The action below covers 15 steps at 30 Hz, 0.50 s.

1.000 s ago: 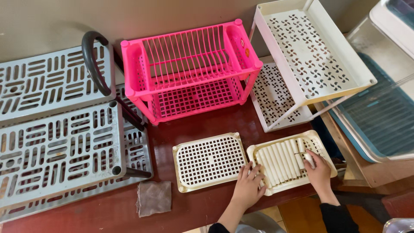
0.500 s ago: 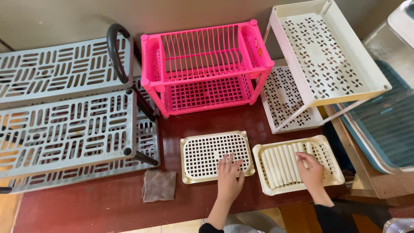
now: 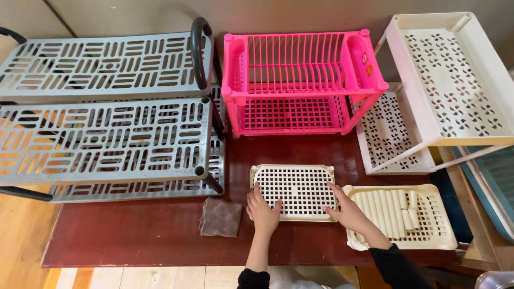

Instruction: The person assembles a small white plastic basket by inserting four short legs into the base, then places a slatted insert into the basket. The person repeats the leg-insertion process multiple times, removing and reinserting the legs before the clip ends.

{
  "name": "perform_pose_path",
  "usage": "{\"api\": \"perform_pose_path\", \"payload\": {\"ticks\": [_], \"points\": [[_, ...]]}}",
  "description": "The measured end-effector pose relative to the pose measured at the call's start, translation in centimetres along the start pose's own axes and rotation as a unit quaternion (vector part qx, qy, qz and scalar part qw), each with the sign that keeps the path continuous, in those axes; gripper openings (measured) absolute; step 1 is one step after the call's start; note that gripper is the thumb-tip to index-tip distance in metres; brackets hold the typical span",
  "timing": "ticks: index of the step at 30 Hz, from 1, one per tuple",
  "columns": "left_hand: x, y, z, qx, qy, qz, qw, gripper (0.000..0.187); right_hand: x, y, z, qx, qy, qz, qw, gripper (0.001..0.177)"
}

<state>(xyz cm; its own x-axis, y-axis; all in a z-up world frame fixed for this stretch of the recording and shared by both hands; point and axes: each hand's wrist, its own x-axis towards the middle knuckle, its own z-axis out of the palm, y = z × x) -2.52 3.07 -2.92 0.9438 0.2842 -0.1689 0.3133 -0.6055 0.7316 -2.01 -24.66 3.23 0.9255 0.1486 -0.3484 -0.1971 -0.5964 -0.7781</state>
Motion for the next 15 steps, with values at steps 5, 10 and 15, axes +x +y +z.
{"api": "perform_pose_path", "payload": {"ticks": [5, 10, 15], "points": [[-0.3, 0.3, 0.1, -0.047, 0.014, 0.014, 0.999, 0.102, 1.6, -0.8, 1.4, 0.036, 0.014, 0.004, 0.999, 0.111], [-0.1, 0.0, -1.9, -0.128, 0.027, 0.083, 0.988, 0.089, 2.0, -2.4, 0.0, 0.138, 0.024, 0.151, 0.979, 0.101], [1.6, 0.1, -4.5, -0.370, -0.012, 0.053, 0.927, 0.088, 3.0, -2.3, -2.3, 0.306, 0.100, 0.101, 0.941, 0.089]]}}
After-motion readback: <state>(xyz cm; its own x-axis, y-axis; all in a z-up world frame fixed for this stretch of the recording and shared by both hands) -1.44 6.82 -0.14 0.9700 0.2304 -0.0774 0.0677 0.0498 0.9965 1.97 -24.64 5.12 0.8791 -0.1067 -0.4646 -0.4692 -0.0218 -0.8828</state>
